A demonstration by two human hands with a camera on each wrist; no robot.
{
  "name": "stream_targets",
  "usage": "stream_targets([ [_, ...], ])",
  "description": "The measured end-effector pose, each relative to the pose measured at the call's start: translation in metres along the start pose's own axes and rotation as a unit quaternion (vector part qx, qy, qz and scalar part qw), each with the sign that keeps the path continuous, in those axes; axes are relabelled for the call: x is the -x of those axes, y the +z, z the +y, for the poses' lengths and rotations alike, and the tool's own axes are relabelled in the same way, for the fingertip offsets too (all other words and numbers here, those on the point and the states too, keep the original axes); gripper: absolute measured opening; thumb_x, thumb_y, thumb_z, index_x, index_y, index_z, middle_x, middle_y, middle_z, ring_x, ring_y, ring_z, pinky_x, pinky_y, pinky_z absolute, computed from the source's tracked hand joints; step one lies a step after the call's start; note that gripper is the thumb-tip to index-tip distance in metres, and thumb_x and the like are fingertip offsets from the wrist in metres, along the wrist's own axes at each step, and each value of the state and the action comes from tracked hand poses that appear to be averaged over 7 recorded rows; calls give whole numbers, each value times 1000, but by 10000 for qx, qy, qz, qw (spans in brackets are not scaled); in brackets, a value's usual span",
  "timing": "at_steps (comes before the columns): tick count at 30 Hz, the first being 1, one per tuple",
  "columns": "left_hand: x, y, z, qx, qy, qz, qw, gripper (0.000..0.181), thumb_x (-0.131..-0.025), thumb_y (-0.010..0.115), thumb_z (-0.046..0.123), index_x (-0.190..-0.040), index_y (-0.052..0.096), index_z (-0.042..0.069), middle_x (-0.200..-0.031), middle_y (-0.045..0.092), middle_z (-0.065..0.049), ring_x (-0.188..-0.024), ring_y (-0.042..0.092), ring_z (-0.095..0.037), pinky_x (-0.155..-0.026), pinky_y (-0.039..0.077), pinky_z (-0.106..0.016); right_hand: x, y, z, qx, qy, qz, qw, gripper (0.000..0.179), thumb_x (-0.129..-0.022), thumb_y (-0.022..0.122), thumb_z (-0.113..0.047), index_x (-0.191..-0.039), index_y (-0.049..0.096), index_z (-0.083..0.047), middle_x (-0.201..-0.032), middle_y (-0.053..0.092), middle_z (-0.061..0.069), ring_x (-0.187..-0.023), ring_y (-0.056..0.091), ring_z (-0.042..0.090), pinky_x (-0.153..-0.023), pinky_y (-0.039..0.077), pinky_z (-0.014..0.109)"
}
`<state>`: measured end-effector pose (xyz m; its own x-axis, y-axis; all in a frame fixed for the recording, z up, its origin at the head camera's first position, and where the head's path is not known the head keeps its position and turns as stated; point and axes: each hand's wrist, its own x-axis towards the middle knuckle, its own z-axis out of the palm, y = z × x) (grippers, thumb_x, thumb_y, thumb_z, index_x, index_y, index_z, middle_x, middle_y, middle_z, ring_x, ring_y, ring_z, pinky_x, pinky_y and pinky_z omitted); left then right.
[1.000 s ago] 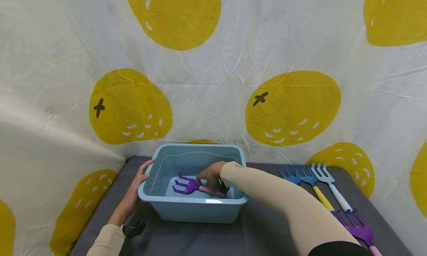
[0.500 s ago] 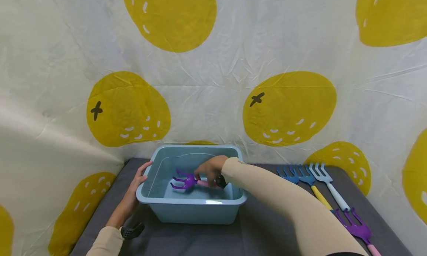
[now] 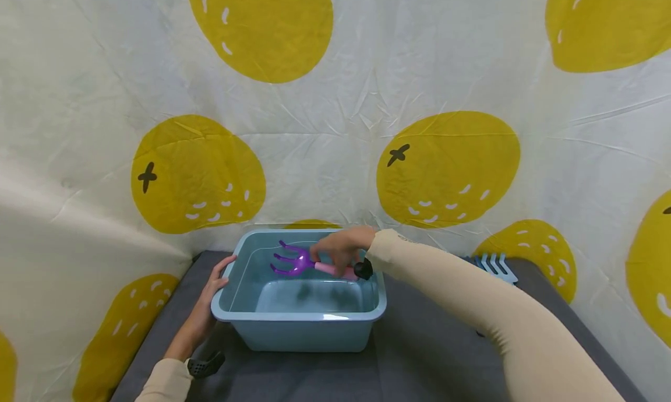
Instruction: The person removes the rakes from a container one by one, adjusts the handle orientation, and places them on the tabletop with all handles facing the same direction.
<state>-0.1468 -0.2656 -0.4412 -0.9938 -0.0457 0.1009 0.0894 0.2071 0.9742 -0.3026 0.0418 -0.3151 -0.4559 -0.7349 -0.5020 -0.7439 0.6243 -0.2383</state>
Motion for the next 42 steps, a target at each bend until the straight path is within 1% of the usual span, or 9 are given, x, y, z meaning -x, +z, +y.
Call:
stream_targets([
  [4, 0, 1, 0, -11, -11, 3, 10000, 60, -106, 34, 44, -162, 19, 30, -168, 7, -11, -142, 23, -44, -111, 23, -72, 23, -9, 4, -157, -55, 36, 9999, 44, -93, 74, -19, -128, 49, -29, -89, 66, 7, -69, 69, 22, -60, 58, 36],
  [8, 0, 0, 0, -13, -51, 19, 10000, 60, -106, 33, 44, -162, 18, 29, -168, 5, -11, -142, 23, -44, -110, 23, -72, 44, -18, 9, -651, -146, 108, 9977, 52, -91, 76, -13, -132, 46, -26, -99, 66, 9, -79, 70, 25, -68, 61, 42],
  [10, 0, 0, 0, 3, -40, 3, 10000, 59, -106, 33, 43, -162, 18, 29, -168, 5, -10, -142, 22, -44, -110, 22, -72, 54, -22, 11, -799, -198, 151, 9965, 56, -90, 77, -10, -134, 45, -25, -102, 65, 11, -80, 70, 24, -70, 61, 44],
  [16, -2, 1, 0, 51, 48, -51, 10000, 59, -107, 32, 42, -162, 18, 27, -168, 5, -10, -142, 22, -43, -111, 21, -71, 81, -34, 16, -827, -278, 292, 9958, 57, -91, 75, -10, -136, 43, -23, -98, 67, 15, -78, 70, 25, -65, 61, 41],
  [21, -1, 2, 0, 62, 9, -15, 10000, 59, -107, 33, 42, -162, 18, 26, -167, 5, -11, -142, 21, -43, -110, 22, -70, 106, -33, 28, -979, -203, 490, 9938, 59, -91, 75, -7, -139, 44, -20, -107, 61, 13, -84, 69, 24, -63, 61, 40],
  [26, -1, 2, 0, -17, 8, 10, 10000, 59, -107, 31, 41, -162, 18, 25, -166, 7, -11, -139, 25, -39, -105, 33, -54, 131, -25, 50, -1259, 27, 773, 9890, 58, -90, 78, -8, -136, 45, -21, -107, 61, 13, -81, 71, 24, -62, 61, 41],
  [29, -1, 2, 0, -52, 48, 11, 10000, 57, -108, 30, 40, -162, 18, 26, -166, 8, -11, -138, 27, -37, -100, 36, -46, 145, -17, 66, -1429, 133, 932, 9852, 59, -89, 78, -8, -136, 45, -21, -103, 62, 13, -77, 72, 25, -61, 60, 41],
  [35, 1, 2, -1, -93, 113, 10, 9999, 56, -109, 29, 39, -162, 18, 26, -165, 8, -12, -137, 27, -37, -100, 36, -45, 175, 3, 96, -1897, 318, 980, 9764, 62, -89, 75, -4, -139, 42, -17, -105, 62, 14, -74, 70, 27, -62, 60, 43],
  [42, 0, 2, 0, -119, 59, -13, 9999, 58, -108, 29, 43, -162, 16, 28, -165, 9, -12, -136, 28, -40, -97, 39, -44, 205, 36, 130, -2428, 576, 1096, 9621, 59, -92, 74, -7, -140, 41, -17, -105, 64, 14, -74, 71, 29, -63, 60, 44],
])
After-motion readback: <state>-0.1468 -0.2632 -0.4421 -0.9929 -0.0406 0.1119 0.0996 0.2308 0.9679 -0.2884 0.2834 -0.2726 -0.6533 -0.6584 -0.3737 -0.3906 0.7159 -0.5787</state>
